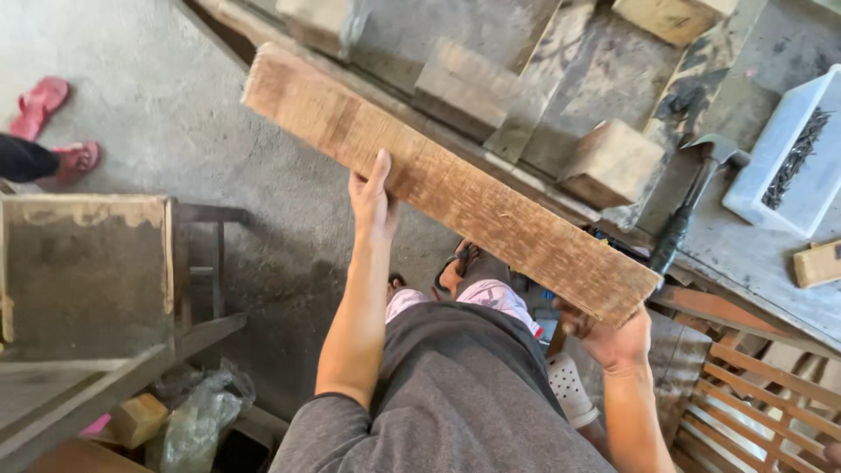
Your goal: The person positions wooden planks on a workbench, then uses a hammer to drive nails into the planks. The person repeatedly picks up nails from a container and hammers them into the wood, adjusting the planks as needed.
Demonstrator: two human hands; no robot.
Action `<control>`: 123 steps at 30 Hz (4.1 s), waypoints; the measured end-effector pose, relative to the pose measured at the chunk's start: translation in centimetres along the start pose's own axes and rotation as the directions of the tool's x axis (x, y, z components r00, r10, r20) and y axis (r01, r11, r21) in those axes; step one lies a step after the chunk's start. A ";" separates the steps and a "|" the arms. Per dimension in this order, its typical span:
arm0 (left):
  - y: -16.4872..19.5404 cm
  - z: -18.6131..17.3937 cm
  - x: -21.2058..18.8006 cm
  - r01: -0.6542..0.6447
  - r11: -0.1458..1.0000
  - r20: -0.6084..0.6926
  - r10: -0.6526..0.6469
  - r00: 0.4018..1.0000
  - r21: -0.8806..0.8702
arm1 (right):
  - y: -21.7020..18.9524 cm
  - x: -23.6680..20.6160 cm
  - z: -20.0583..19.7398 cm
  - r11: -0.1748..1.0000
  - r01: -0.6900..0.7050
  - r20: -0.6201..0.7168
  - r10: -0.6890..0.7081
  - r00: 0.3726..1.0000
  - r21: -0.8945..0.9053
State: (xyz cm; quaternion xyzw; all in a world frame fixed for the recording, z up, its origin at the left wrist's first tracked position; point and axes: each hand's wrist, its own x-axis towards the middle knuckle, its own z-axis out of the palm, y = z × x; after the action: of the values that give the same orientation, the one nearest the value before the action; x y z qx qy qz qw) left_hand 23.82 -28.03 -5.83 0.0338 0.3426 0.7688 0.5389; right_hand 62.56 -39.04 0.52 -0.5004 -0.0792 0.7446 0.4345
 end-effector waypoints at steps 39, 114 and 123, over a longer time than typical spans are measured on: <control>7.2 3.0 20.1 -0.363 -0.166 0.397 0.484 0.780 0.917 | -8.2 16.3 -5.8 0.298 0.489 -0.017 -0.866 0.500 -0.820; 5.3 6.9 19.6 -0.524 -0.493 0.713 0.373 0.594 0.695 | -5.7 12.1 -2.7 0.445 0.531 -0.106 -0.828 0.550 -0.721; -18.8 20.0 2.6 -0.969 -0.189 0.643 -0.725 0.247 0.160 | -9.9 9.6 -7.7 0.434 0.440 -0.066 -0.766 0.639 -0.786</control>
State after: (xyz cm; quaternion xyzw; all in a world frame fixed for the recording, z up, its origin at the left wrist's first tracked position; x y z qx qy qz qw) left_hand 46.29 -12.58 -1.97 0.9233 0.3475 0.0595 0.1524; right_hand 73.29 -28.40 -4.24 -0.7062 -0.4427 0.3141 0.4546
